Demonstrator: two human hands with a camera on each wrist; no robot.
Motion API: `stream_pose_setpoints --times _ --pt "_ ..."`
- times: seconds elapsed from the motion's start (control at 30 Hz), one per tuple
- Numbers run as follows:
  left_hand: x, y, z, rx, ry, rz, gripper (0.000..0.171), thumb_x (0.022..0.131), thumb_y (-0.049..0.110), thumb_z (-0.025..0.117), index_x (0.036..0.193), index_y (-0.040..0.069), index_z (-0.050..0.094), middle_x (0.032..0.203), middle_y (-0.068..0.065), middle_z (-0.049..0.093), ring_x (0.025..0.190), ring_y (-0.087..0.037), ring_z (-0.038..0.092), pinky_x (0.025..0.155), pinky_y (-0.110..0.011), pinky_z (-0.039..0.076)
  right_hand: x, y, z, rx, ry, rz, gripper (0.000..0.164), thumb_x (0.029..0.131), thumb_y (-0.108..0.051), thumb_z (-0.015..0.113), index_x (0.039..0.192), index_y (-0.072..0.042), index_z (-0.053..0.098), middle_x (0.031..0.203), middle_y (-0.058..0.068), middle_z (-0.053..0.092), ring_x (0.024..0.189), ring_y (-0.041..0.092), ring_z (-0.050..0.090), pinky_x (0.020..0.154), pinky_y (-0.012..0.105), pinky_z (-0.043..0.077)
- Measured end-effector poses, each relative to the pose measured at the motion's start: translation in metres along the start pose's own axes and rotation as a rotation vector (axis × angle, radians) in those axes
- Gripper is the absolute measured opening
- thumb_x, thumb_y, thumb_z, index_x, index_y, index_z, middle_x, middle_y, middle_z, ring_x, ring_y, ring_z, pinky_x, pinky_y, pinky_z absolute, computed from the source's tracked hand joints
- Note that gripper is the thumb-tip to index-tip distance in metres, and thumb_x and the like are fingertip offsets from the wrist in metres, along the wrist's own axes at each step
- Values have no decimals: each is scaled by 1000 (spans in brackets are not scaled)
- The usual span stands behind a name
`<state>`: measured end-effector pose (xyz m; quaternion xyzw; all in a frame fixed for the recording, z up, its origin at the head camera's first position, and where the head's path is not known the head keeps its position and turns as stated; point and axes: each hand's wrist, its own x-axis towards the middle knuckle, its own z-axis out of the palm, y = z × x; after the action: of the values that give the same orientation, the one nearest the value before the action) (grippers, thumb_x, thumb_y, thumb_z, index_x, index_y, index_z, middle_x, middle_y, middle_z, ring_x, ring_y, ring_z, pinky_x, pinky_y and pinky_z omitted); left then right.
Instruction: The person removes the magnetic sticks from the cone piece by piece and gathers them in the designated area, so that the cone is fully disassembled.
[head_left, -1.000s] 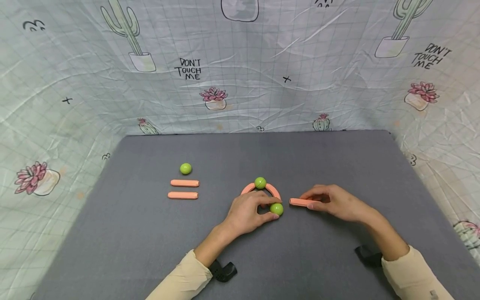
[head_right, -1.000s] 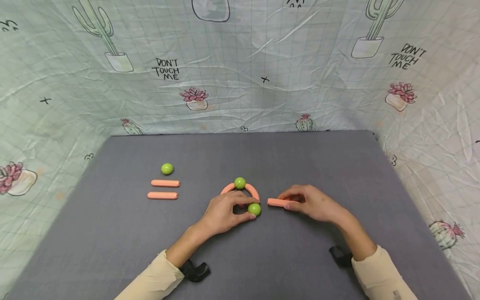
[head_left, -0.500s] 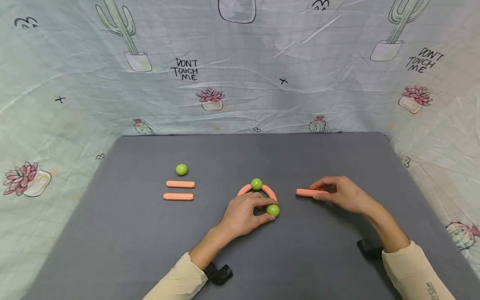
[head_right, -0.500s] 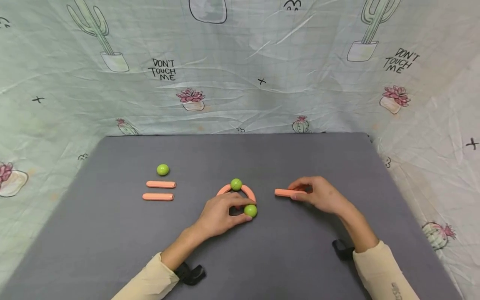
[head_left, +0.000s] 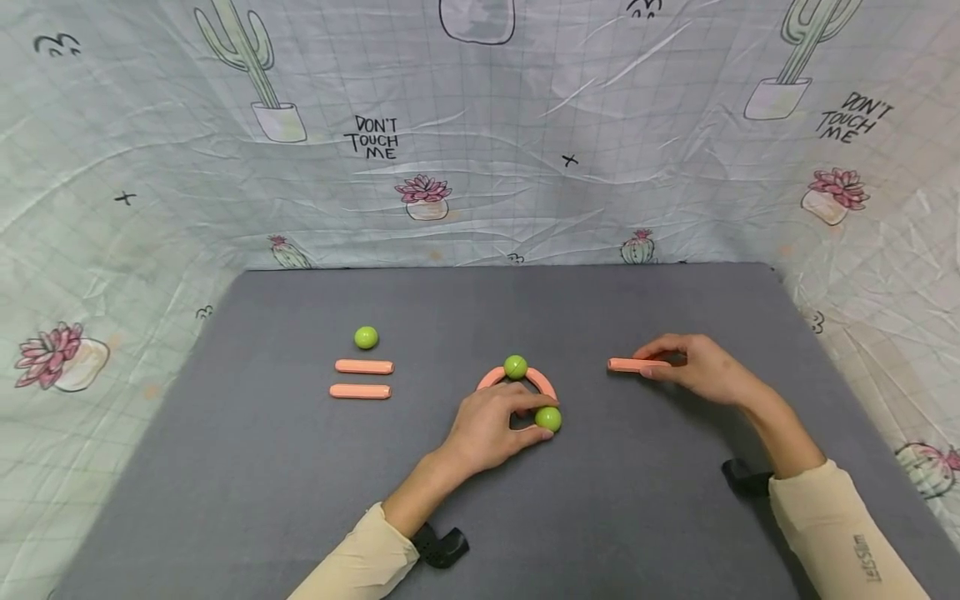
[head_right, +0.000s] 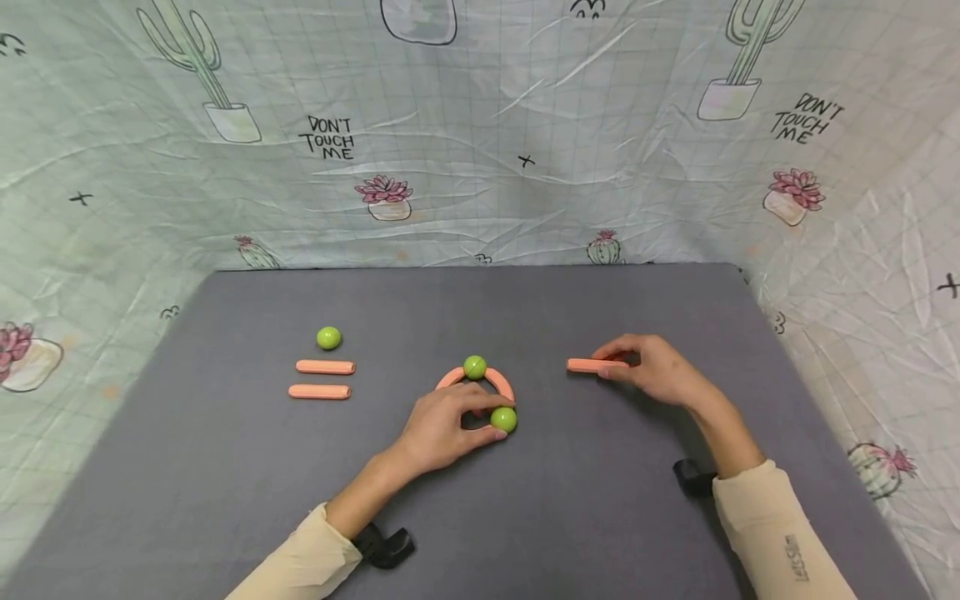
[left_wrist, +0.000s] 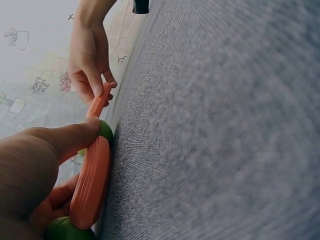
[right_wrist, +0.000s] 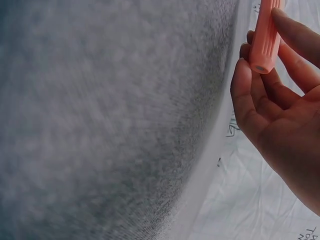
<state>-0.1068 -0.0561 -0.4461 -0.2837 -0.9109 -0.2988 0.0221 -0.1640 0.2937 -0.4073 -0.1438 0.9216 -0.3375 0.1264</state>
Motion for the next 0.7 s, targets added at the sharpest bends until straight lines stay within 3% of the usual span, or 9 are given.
stream_pose_setpoints --times 0.2,0.7 --pt "-1 0 0 -7 -1 -6 37 87 42 84 122 36 76 103 12 73 84 -5 63 69 -20 47 5 4 -3 -6 20 -12 26 98 -29 75 120 -16 77 120 8 75 96 9 62 76 23 51" --pt "0 0 0 -2 11 12 37 86 42 85 122 36 76 100 11 73 81 -5 62 65 -18 44 17 16 -15 -42 6 51 32 99 -34 73 124 -15 76 127 13 73 113 26 63 85 26 49"
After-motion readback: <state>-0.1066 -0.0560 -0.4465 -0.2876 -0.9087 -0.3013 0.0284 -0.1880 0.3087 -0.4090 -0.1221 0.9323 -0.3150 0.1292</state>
